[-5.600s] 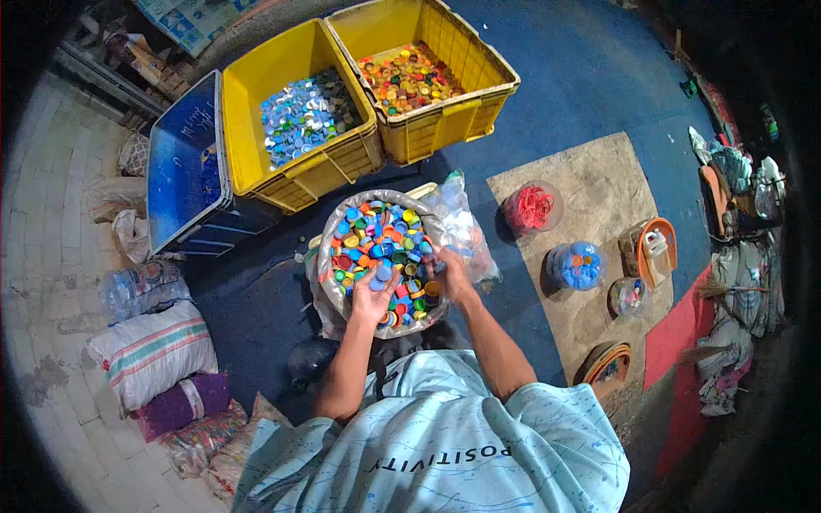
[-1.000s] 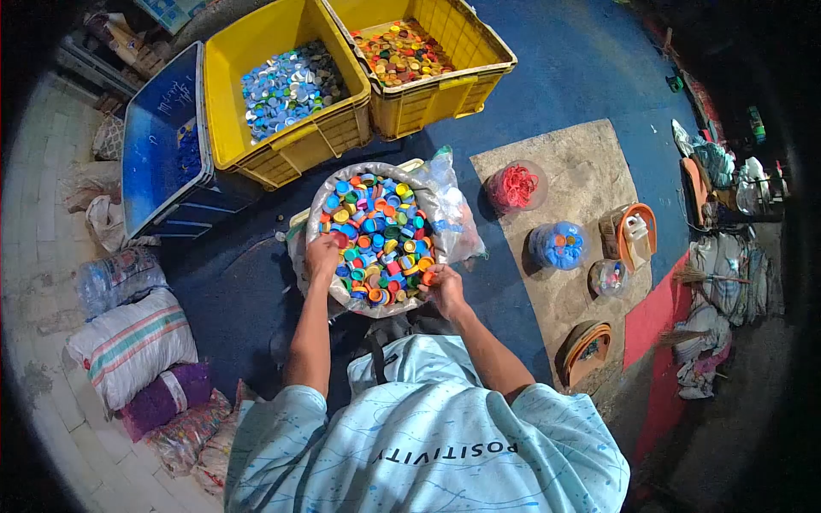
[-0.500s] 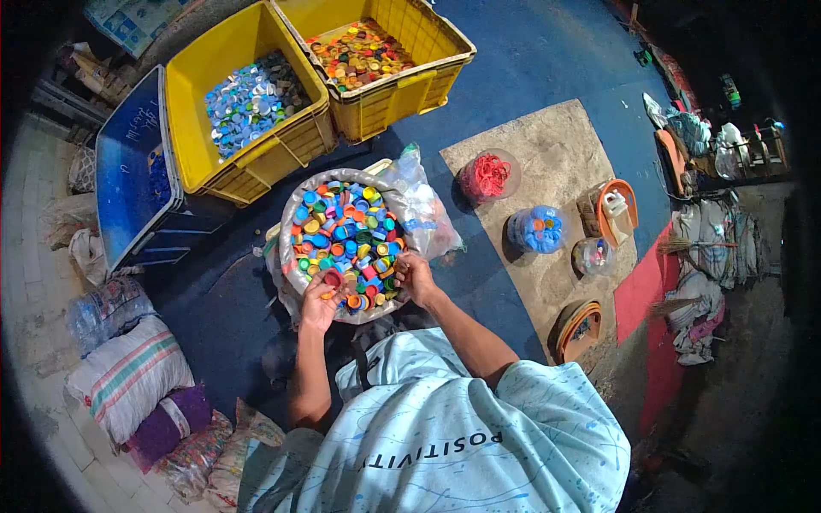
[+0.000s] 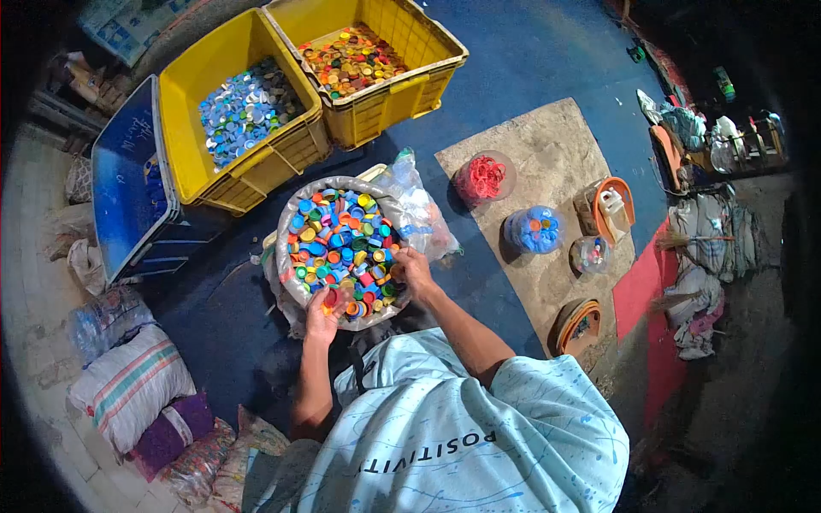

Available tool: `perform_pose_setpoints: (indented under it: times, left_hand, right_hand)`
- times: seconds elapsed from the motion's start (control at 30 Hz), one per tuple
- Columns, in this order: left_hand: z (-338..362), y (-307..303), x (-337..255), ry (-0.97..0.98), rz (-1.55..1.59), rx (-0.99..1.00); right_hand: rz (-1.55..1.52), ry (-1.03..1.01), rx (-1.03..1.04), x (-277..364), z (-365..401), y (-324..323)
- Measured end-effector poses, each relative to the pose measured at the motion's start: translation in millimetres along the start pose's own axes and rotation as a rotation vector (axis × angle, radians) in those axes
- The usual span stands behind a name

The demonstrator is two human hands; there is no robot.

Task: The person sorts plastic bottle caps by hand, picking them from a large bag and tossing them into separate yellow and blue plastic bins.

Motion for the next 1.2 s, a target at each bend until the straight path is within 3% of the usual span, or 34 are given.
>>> perform_pose_setpoints:
  times: [0.07, 0.17, 0.27, 0.37, 0.4, 0.5, 0.53, 0.63, 0.67, 0.9, 1.03, 1.07, 1.17, 1.2]
  left_hand:
    - [-2.5, -8.8, 1.3, 0.024, 0.007, 0.013]
    - [0.0, -2.1, -1.0, 0.028, 0.018, 0.057]
    - [3.9, 11.2, -6.9, 0.065, -0.009, 0.09]
    - [7.1, 7.6, -6.9, 0.079, -0.001, 0.073]
    - [6.8, 7.0, -6.8, 0.077, -0.003, 0.093]
    - [12.7, 0.1, -1.9, 0.075, 0.057, 0.037]
    - [16.3, -0.1, -1.9, 0.089, 0.041, 0.026]
    - [24.1, -3.4, 4.6, 0.053, 0.143, -0.005]
    - [26.1, -0.2, 2.9, 0.074, 0.144, 0.067]
    - [37.2, 8.4, -1.2, 0.094, 0.164, 0.061]
    - [32.0, 12.3, -2.7, 0.103, 0.21, 0.064]
    - [30.6, 16.6, -4.7, 0.108, 0.231, 0.066]
    - [29.9, 29.2, -9.7, 0.118, 0.262, 0.077]
    - [26.1, 27.9, -8.3, 0.119, 0.266, 0.089]
  right_hand:
    - [0.038, -0.038, -0.052, 6.6, -7.4, 0.4]
    - [0.437, -0.21, -0.06, 17.7, -35.8, -10.3]
    - [0.585, -0.296, -0.068, 41.1, -54.3, 1.4]
    - [0.942, -0.477, -0.061, 80.9, -62.0, 29.7]
    - [1.005, -0.393, -0.086, 85.7, -71.2, 33.1]
    - [1.253, -0.455, -0.253, 107.0, -79.1, 54.5]
    - [1.286, -0.329, -0.251, 106.8, -85.0, 59.5]
    - [1.405, -0.275, -0.244, 98.2, -96.3, 66.1]
    - [1.42, -0.256, -0.26, 95.7, -98.6, 66.3]
    - [1.337, -0.283, -0.319, 95.6, -93.4, 69.8]
    - [1.283, -0.438, -0.298, 90.1, -100.7, 62.1]
    - [1.039, -0.64, -0.243, 82.7, -108.2, 53.3]
    - [0.58, -0.325, 0.056, 62.5, -99.8, 45.9]
    - [0.221, -0.177, 0.246, 56.5, -81.8, 52.7]
Point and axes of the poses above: each hand's wrist, its own z-axis away from the middle knuckle, its own y-axis out of the palm, x = y × z, the point moved 7 cm from there along -z, towards the middle knuckle, and after that the axes turned 12 degrees about x, right-handed, at the moved point
